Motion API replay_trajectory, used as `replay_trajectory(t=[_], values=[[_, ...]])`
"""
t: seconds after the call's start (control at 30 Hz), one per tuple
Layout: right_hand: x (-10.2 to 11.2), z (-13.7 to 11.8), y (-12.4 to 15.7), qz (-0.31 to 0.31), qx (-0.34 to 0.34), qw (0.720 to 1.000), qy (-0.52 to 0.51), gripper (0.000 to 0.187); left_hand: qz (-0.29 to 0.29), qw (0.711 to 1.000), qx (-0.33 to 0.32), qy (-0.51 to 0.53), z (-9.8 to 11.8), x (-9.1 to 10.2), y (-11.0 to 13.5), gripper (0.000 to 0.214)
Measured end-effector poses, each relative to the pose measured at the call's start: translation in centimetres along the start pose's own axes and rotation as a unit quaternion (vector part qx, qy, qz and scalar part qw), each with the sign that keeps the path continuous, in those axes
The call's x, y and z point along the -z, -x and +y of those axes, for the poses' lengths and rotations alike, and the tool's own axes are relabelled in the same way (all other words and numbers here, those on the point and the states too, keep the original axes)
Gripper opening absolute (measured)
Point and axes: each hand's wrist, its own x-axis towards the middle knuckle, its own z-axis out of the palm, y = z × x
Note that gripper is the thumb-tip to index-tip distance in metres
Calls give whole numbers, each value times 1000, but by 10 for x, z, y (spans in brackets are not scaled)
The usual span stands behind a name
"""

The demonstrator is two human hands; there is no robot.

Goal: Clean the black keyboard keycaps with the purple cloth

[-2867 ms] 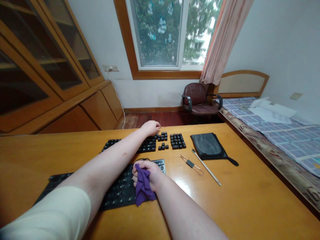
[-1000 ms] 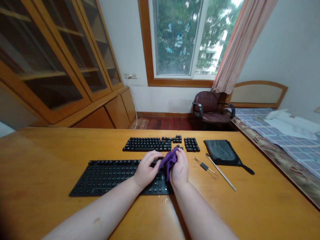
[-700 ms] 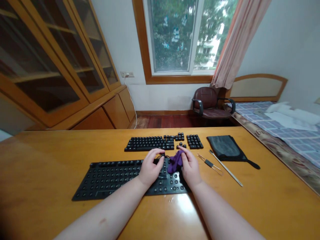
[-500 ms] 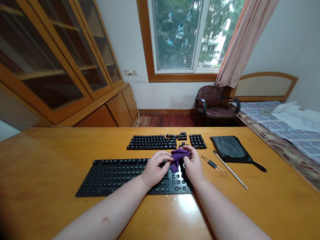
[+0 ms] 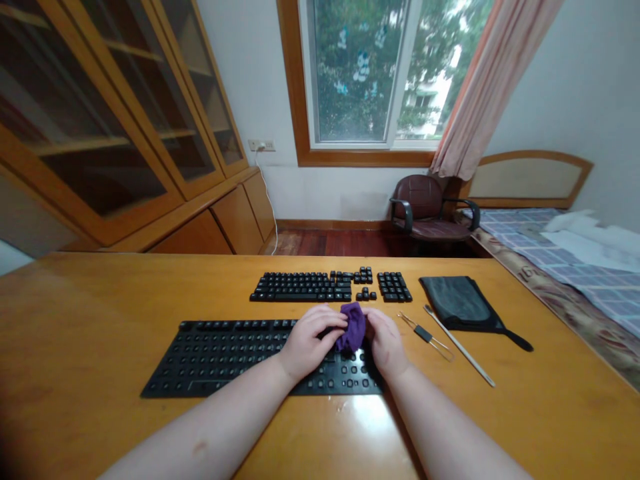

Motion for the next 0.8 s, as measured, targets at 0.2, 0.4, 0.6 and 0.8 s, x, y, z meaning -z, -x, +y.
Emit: replay_trajectory(t=[0.2,0.4,0.6,0.8], values=[[-11,2,0,-54,-86,993,-54,33,69,993,99,17,-7,0,4,22],[-13,-2,0,-33,-69,997,-24,31,23,987,141,73,-8,-1,5,28],[-14,-1,0,-40,-53,998,-3,27,66,964,204,155,-12,-7,6,33],[-12,-2,0,-55,-46,997,24,20,52,962,220,153,-10,-6,4,20]])
